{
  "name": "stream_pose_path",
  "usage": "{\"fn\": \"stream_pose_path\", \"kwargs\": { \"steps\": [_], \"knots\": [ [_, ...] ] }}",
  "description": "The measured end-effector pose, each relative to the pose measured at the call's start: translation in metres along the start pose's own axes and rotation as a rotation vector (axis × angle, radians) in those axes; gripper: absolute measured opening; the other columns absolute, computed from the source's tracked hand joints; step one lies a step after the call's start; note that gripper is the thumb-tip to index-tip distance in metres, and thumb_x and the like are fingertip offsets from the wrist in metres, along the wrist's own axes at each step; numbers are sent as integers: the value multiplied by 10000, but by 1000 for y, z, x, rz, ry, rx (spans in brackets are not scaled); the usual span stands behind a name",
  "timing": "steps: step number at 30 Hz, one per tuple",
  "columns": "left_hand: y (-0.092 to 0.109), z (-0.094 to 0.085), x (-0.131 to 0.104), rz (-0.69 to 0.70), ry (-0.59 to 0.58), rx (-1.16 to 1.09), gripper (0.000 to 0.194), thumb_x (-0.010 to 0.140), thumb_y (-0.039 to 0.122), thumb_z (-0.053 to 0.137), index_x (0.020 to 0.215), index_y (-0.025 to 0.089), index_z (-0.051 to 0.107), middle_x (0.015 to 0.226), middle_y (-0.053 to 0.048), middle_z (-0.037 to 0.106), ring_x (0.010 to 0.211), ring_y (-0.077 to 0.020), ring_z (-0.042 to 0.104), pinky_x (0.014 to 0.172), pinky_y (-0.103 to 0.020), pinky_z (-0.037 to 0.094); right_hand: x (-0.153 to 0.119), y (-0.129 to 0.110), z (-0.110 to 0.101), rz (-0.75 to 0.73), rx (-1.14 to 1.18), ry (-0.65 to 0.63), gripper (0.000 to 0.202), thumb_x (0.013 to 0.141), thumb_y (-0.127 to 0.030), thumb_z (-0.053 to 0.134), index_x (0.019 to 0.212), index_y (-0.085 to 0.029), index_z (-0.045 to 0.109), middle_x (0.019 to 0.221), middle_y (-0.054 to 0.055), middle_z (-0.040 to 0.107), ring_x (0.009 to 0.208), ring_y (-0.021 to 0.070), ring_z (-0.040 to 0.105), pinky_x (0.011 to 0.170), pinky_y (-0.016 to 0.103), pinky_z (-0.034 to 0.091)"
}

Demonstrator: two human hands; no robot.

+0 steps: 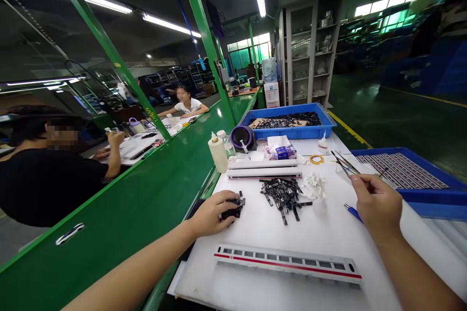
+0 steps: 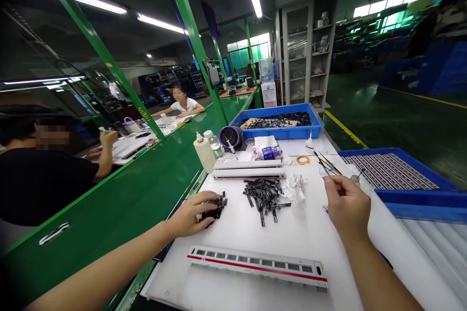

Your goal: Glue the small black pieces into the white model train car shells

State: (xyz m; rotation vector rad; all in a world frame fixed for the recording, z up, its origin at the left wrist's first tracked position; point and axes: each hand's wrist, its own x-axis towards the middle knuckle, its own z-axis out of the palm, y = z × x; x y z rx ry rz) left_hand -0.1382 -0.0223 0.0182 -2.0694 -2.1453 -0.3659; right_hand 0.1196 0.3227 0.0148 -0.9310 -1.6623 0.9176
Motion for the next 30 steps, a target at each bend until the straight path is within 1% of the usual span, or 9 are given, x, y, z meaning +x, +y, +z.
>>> {"fn": "stream_pose_path", "kwargs": {
  "steps": [3, 5, 9, 12, 15, 19, 24, 27, 30],
  "knots": [
    [-2, 5, -1, -235, -79, -46, 779, 880, 480, 611, 1508, 147, 294, 1581, -215, 233, 1449, -395, 251, 1130, -618, 327, -1, 1, 0, -11, -13, -6, 293, 804, -461, 610, 798, -183, 704, 671, 27, 606, 639, 170, 523, 593, 307, 396],
    [-1, 13, 5, -300, -157, -115, 922, 837, 559, 642, 1550, 180, 198, 1609, -187, 163, 1468, -400, 190, 1154, -626, 276, -1, 2, 1, -22, -20, -17, 301, 805, -464, 607, 808, -181, 708, 683, 29, 612, 641, 168, 528, 596, 309, 403],
    [1, 27, 19, -298, -133, -185, 669, 863, 472, 642, 1457, 254, 423, 1541, -104, 378, 1433, -320, 320, 1169, -539, 322, 1, 3, 0, -33, -35, -32, 316, 806, -461, 600, 817, -167, 714, 684, 43, 616, 640, 172, 535, 586, 313, 406],
    [3, 32, 21, -344, -45, -197, 340, 897, 375, 599, 1193, 214, 644, 1335, -107, 583, 1283, -260, 508, 1111, -453, 425, 2, 2, 0, -33, -38, -20, 336, 804, -466, 598, 825, -153, 719, 684, 51, 622, 630, 172, 539, 582, 310, 405],
    [5, 32, 18, -385, 23, -198, 205, 903, 322, 565, 1014, 187, 673, 1178, -113, 645, 1115, -224, 607, 1043, -419, 483, 2, 1, 0, -24, -39, -20, 327, 797, -466, 609, 829, -161, 722, 698, 46, 636, 638, 173, 549, 592, 307, 411],
    [7, 26, 17, -386, 10, -198, 361, 904, 352, 555, 1221, 186, 602, 1414, -141, 508, 1326, -291, 459, 1143, -518, 361, 2, 2, 1, -21, -46, -35, 287, 794, -450, 614, 794, -181, 714, 668, 24, 624, 644, 167, 544, 599, 302, 409],
    [1, 12, 13, -262, -202, -217, 694, 857, 524, 625, 1469, 290, 398, 1551, -76, 367, 1448, -345, 276, 1185, -603, 233, 3, 2, 1, -4, -44, -38, 260, 787, -433, 617, 787, -189, 708, 666, 10, 624, 647, 163, 547, 606, 301, 409],
    [-2, 9, 6, -229, -245, -195, 691, 863, 506, 627, 1476, 293, 387, 1546, -80, 371, 1441, -322, 293, 1192, -565, 250, 3, 0, 1, -7, -37, -50, 257, 794, -425, 615, 794, -185, 708, 651, 8, 617, 639, 163, 547, 603, 298, 415],
    [-2, 15, 5, -291, -157, -215, 525, 888, 439, 617, 1382, 300, 507, 1461, -78, 470, 1378, -277, 394, 1168, -501, 337, 1, -2, 2, -44, -19, -70, 270, 795, -428, 614, 778, -174, 704, 623, 9, 600, 617, 160, 536, 584, 285, 413]
  ]
}}
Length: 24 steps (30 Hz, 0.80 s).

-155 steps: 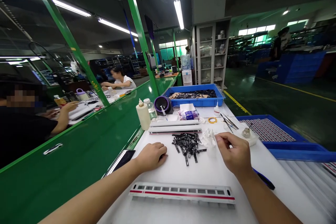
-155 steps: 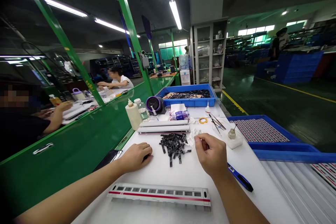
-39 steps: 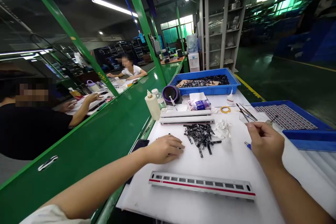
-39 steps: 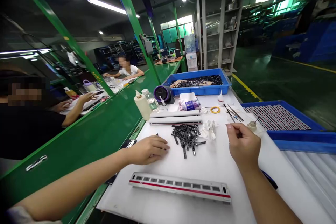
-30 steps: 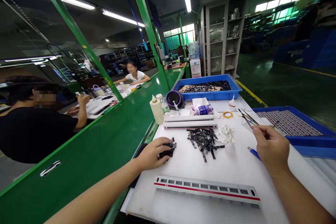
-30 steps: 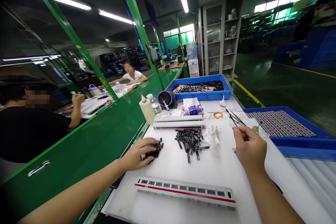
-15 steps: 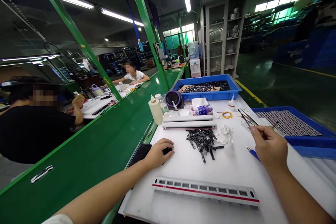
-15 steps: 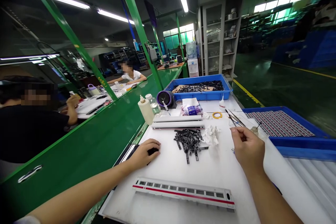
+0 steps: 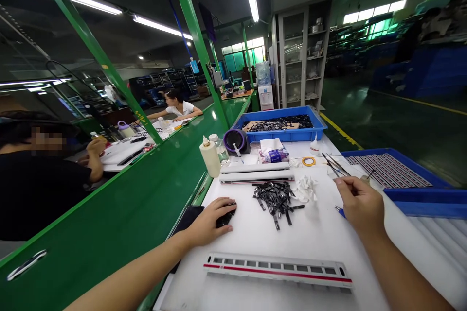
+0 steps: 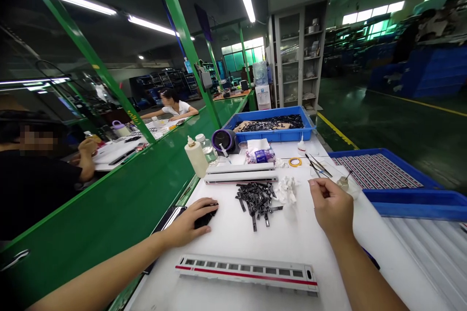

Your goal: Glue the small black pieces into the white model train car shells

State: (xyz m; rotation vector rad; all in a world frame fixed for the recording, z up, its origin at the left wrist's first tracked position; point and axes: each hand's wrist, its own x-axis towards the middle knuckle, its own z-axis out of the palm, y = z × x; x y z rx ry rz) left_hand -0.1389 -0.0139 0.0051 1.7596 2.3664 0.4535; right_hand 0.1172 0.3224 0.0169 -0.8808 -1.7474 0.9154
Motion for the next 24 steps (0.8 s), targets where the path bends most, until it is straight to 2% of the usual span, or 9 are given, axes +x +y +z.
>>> {"fn": "stream_pose_path", "kwargs": {
  "steps": [4, 7, 10, 15, 18, 24],
  "knots": [
    [3, 10, 8, -65, 105, -15, 291, 925, 376, 565, 1167, 232, 639, 1310, -109, 574, 1247, -248, 516, 1093, -456, 442, -1, 0, 1, -42, 9, -26, 294, 792, -453, 610, 767, -175, 701, 591, 0, 578, 582, 149, 517, 553, 264, 393],
    [3, 13, 12, -81, 136, -12, 338, 935, 355, 546, 1241, 232, 615, 1373, -116, 546, 1279, -266, 500, 1105, -492, 430, 0, 2, 2, -29, 15, -15, 304, 790, -463, 609, 761, -174, 698, 575, -5, 557, 569, 143, 497, 541, 257, 385],
    [1, 14, 12, -18, 114, 17, 392, 941, 366, 541, 1322, 285, 585, 1420, -69, 535, 1358, -285, 433, 1130, -521, 399, 0, 1, 2, -12, 15, -16, 308, 793, -467, 609, 769, -173, 699, 574, -7, 546, 569, 142, 488, 536, 255, 383],
    [1, 16, 7, 11, 168, 41, 287, 955, 371, 522, 1150, 237, 684, 1208, -89, 654, 1160, -247, 581, 1024, -442, 502, 1, 1, 2, -31, 23, -29, 330, 791, -483, 606, 746, -168, 693, 556, -9, 523, 548, 140, 471, 516, 257, 373],
    [5, 16, 7, 12, 191, 42, 219, 952, 317, 511, 1031, 213, 687, 1061, -86, 660, 1031, -217, 606, 936, -391, 532, 1, 1, 2, -37, 25, -39, 332, 793, -488, 605, 743, -171, 691, 553, -14, 512, 547, 137, 466, 516, 256, 372],
    [12, 12, 8, 18, 196, 59, 180, 923, 192, 455, 956, 211, 630, 1041, -80, 626, 1017, -205, 588, 922, -376, 517, -2, -3, 0, -53, 38, -48, 317, 823, -468, 595, 765, -171, 687, 581, -15, 531, 570, 136, 480, 540, 255, 381]
  ]
}}
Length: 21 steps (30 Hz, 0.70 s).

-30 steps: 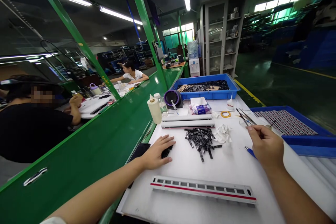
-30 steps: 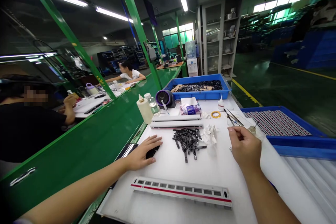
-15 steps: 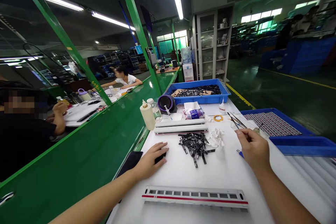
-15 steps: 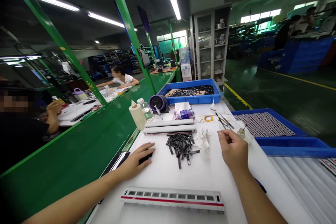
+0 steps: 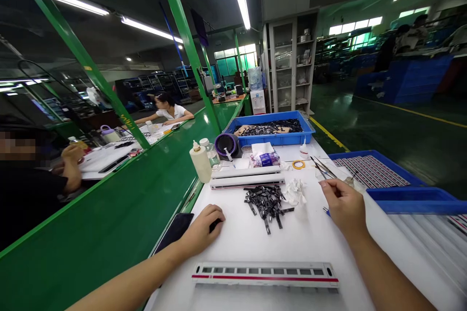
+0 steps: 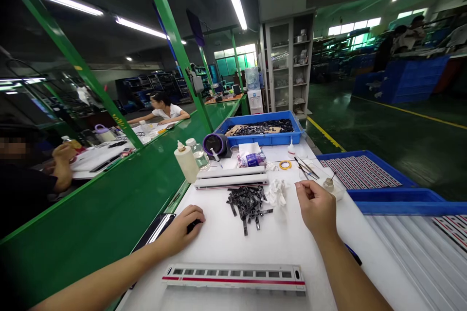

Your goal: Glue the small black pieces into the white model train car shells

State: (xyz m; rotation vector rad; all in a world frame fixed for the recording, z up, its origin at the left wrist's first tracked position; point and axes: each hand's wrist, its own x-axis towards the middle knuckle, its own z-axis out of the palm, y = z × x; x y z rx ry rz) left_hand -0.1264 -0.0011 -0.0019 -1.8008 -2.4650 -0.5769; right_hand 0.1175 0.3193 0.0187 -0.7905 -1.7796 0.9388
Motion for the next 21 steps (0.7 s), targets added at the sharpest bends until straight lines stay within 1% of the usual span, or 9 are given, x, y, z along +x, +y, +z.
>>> {"fn": "stream_pose_path", "kwargs": {
  "steps": [3, 5, 7, 9, 11, 13, 15, 17, 21],
  "knots": [
    [-4, 0, -3, -7, 17, 58, 225, 938, 259, 472, 1086, 233, 640, 1227, -107, 599, 1179, -268, 538, 1025, -484, 459, 0, 0, 0, 3, 5, -8, 317, 824, -469, 595, 781, -172, 695, 589, -12, 550, 571, 138, 488, 540, 258, 383],
    [-9, 2, -7, -42, 34, 119, 316, 941, 323, 496, 1230, 246, 598, 1386, -118, 522, 1303, -312, 457, 1093, -553, 393, 0, 1, 1, 9, 12, -1, 315, 817, -473, 599, 773, -176, 696, 585, -12, 554, 569, 140, 489, 539, 261, 383],
    [-15, 4, -12, -98, 34, 162, 437, 946, 376, 500, 1368, 260, 509, 1492, -118, 430, 1373, -333, 391, 1121, -580, 363, 1, 2, 2, 4, 19, -1, 313, 816, -473, 600, 764, -180, 695, 582, -13, 551, 569, 141, 488, 543, 263, 385],
    [-19, 6, -17, -136, 1, 176, 566, 945, 425, 511, 1478, 283, 382, 1557, -116, 342, 1405, -348, 354, 1118, -589, 365, 1, 2, 2, -14, 24, -17, 309, 828, -468, 592, 754, -182, 686, 579, -15, 536, 571, 141, 483, 546, 262, 385],
    [-21, 7, -20, -134, -44, 190, 676, 931, 467, 532, 1533, 308, 268, 1589, -113, 279, 1425, -370, 319, 1110, -618, 353, 1, 1, 2, -35, 26, -33, 308, 844, -460, 581, 741, -185, 673, 575, -20, 515, 571, 137, 475, 548, 257, 382],
    [-20, 6, -19, -99, -90, 185, 707, 928, 474, 539, 1544, 325, 225, 1599, -104, 253, 1434, -375, 301, 1105, -630, 345, 1, 0, 2, -50, 26, -41, 306, 851, -454, 578, 733, -186, 667, 571, -21, 513, 565, 135, 472, 542, 253, 380],
    [-18, 4, -14, -56, -125, 144, 667, 943, 435, 526, 1538, 342, 238, 1592, -84, 278, 1432, -349, 319, 1110, -599, 361, 0, -1, 2, -62, 26, -45, 301, 851, -449, 581, 739, -184, 669, 573, -19, 526, 558, 135, 473, 535, 252, 380],
    [-17, 2, -8, -14, -151, 82, 615, 957, 384, 515, 1524, 350, 279, 1564, -64, 344, 1416, -308, 359, 1121, -550, 383, -1, -1, 3, -72, 27, -52, 297, 849, -446, 583, 749, -181, 675, 571, -18, 534, 549, 136, 473, 529, 252, 380],
    [-15, 2, -2, -4, -140, 13, 442, 964, 383, 513, 1402, 319, 512, 1428, -54, 538, 1337, -277, 456, 1104, -520, 430, -2, 2, 6, -72, 18, -67, 293, 841, -445, 586, 753, -182, 682, 574, -15, 548, 547, 135, 478, 526, 249, 381]
  ]
}}
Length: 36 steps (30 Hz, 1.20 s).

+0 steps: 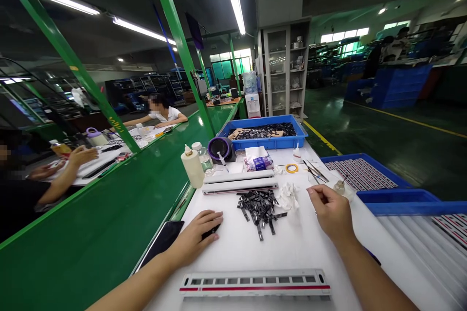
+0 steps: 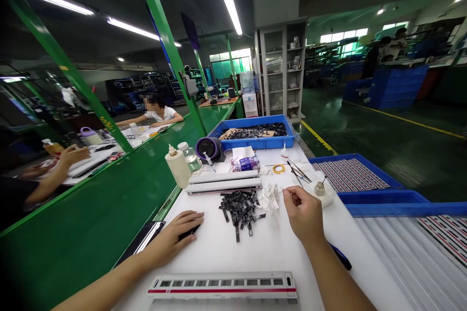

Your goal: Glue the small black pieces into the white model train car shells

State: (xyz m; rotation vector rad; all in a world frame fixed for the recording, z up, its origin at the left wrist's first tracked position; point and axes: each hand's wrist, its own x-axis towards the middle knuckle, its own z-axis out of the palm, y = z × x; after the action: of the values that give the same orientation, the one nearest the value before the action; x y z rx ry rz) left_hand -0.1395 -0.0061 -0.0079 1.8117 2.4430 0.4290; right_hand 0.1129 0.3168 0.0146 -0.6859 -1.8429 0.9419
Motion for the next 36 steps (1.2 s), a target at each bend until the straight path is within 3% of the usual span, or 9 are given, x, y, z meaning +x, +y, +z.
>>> {"fn": "stream_pose_path", "kwargs": {
  "steps": [3, 7, 10, 14, 22, 36],
  "knots": [
    [5, 3, -3, -39, 87, -6, 320, 971, 390, 503, 1225, 266, 654, 1263, -70, 651, 1202, -251, 558, 1046, -469, 491, 0, 4, 2, 8, -15, -15, 303, 830, -455, 588, 725, -185, 678, 558, -17, 539, 537, 133, 474, 514, 247, 372],
    [12, 3, -7, -28, 149, -3, 250, 982, 345, 468, 1048, 243, 685, 1110, -71, 679, 1065, -213, 616, 953, -384, 540, 1, 5, 2, 12, -10, -20, 315, 838, -465, 578, 733, -184, 675, 590, -9, 567, 558, 140, 492, 529, 255, 379],
    [12, 1, -8, -16, 175, 38, 269, 962, 342, 491, 1163, 267, 652, 1199, -81, 650, 1119, -230, 598, 972, -381, 529, 1, 2, 2, 9, 2, -8, 326, 843, -468, 568, 728, -181, 670, 585, -8, 556, 557, 144, 486, 529, 261, 372],
    [6, 4, -8, -11, 181, 134, 453, 903, 421, 576, 1350, 347, 554, 1357, -64, 575, 1218, -286, 549, 1023, -450, 496, 0, -2, 2, -8, 21, -6, 332, 855, -464, 550, 709, -182, 646, 561, -21, 496, 537, 132, 436, 524, 260, 355],
    [4, 13, -9, -72, 212, 59, 255, 931, 441, 556, 1065, 294, 716, 985, -56, 646, 922, -211, 627, 850, -348, 550, 3, 4, 3, -20, 18, -31, 322, 843, -457, 565, 699, -180, 643, 551, -25, 483, 523, 123, 427, 509, 247, 354],
    [14, 5, -5, -83, 175, 22, 242, 984, 349, 407, 911, 221, 600, 937, -61, 616, 873, -206, 587, 796, -328, 526, 2, 7, 7, -16, 25, -85, 308, 857, -440, 555, 712, -179, 631, 569, -28, 479, 539, 116, 416, 526, 243, 344]
  ]
}}
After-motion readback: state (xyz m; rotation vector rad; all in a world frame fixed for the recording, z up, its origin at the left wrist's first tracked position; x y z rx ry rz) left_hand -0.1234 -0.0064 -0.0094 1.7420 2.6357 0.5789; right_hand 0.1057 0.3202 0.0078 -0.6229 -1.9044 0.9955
